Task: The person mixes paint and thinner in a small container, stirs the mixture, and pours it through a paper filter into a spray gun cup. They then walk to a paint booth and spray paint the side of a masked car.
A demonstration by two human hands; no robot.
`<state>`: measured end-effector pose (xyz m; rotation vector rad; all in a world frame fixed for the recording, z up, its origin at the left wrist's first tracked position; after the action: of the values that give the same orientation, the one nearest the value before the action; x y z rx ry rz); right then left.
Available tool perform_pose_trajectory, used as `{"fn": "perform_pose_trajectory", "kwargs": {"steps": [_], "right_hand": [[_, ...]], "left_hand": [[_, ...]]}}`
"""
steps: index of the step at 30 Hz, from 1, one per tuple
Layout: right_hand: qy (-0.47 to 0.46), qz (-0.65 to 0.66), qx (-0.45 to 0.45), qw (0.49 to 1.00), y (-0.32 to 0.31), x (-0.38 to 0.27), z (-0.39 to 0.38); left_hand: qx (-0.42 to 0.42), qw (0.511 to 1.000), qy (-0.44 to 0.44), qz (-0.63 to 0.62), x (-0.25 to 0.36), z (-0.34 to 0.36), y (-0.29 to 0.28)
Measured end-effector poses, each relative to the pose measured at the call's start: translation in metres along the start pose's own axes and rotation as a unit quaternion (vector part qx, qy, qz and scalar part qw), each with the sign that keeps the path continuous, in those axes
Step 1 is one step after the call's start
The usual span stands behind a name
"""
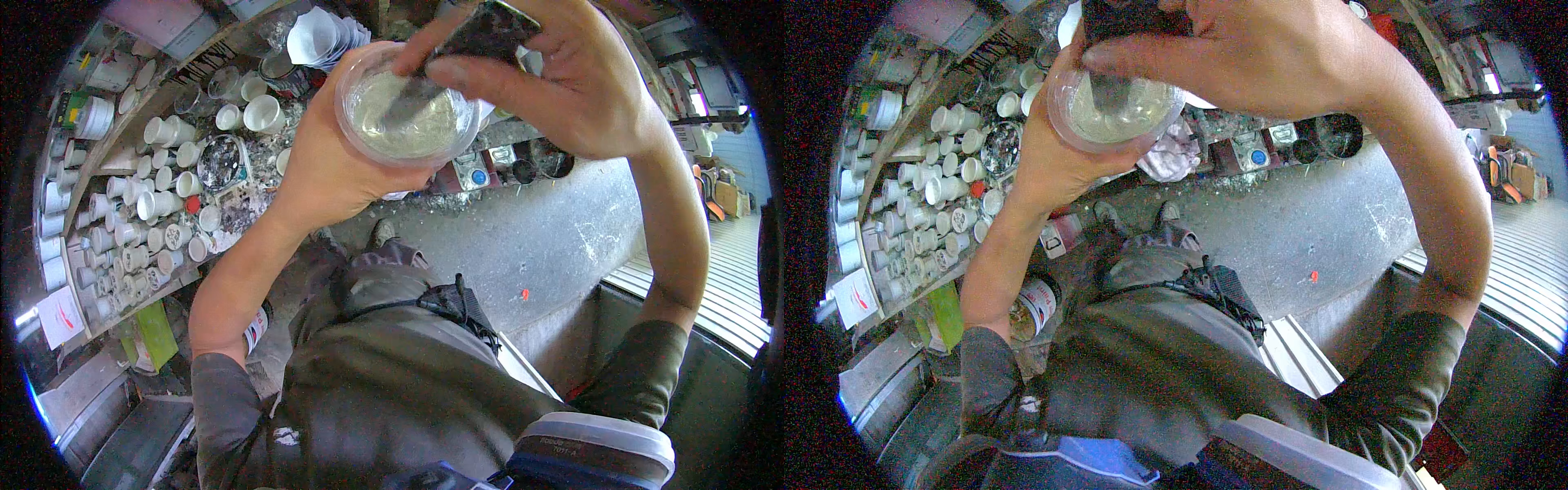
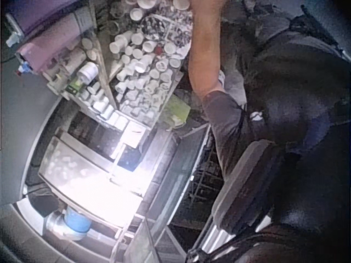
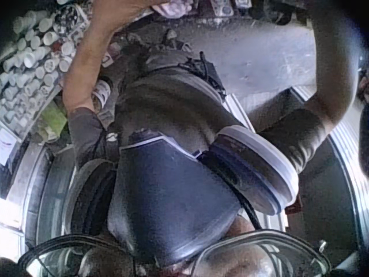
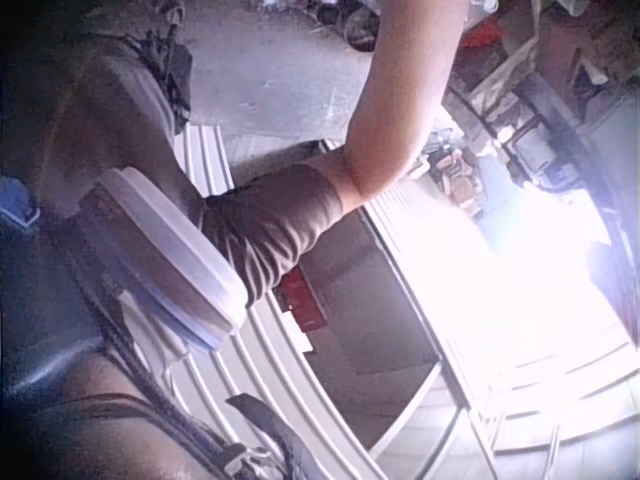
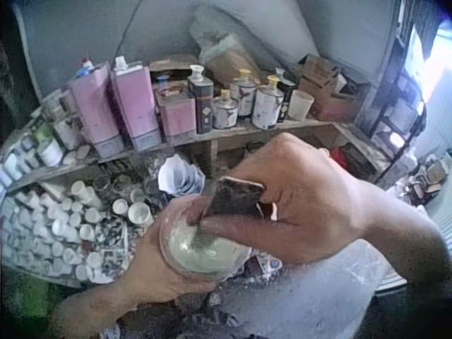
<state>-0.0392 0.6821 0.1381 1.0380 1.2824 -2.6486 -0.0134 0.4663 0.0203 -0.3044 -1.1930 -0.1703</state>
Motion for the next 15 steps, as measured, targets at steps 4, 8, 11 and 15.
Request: {"fn": "perform_pose_trajectory", "kwargs": {"steps": [4, 8, 11, 15], "right_hand": [[0.041, 0.022, -0.027, 0.999, 0.006, 0.004, 0.004], [0.016, 0.028, -0.002, 0.999, 0.009, -0.003, 0.008], [0.023, -0.086, -0.017, 0.996, 0.008, -0.008, 0.012], [0.064, -0.103, -0.041, 0.992, 0.005, -0.012, 0.014]], "left_hand": [[-0.016, 0.999, 0.017, 0.03, 0.001, 0.006, -0.007], [-0.018, 0.997, 0.02, 0.073, 0.002, 0.008, -0.012], [0.004, 1.0, 0.012, 0.02, 0.001, 0.011, -0.015], [-0.025, 0.993, 0.019, 0.111, 0.003, 0.017, -0.02]]}}
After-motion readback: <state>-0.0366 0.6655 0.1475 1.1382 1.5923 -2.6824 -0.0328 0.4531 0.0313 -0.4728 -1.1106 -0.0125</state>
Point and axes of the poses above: each hand's wrist, its own z-axis towards the middle knuckle, its own y-axis out of the palm, x = y × z, the point moved 1 cm from there along z, towards the middle knuckle, and after that the axes turned 4 degrees about x, right-handed, at the moved point
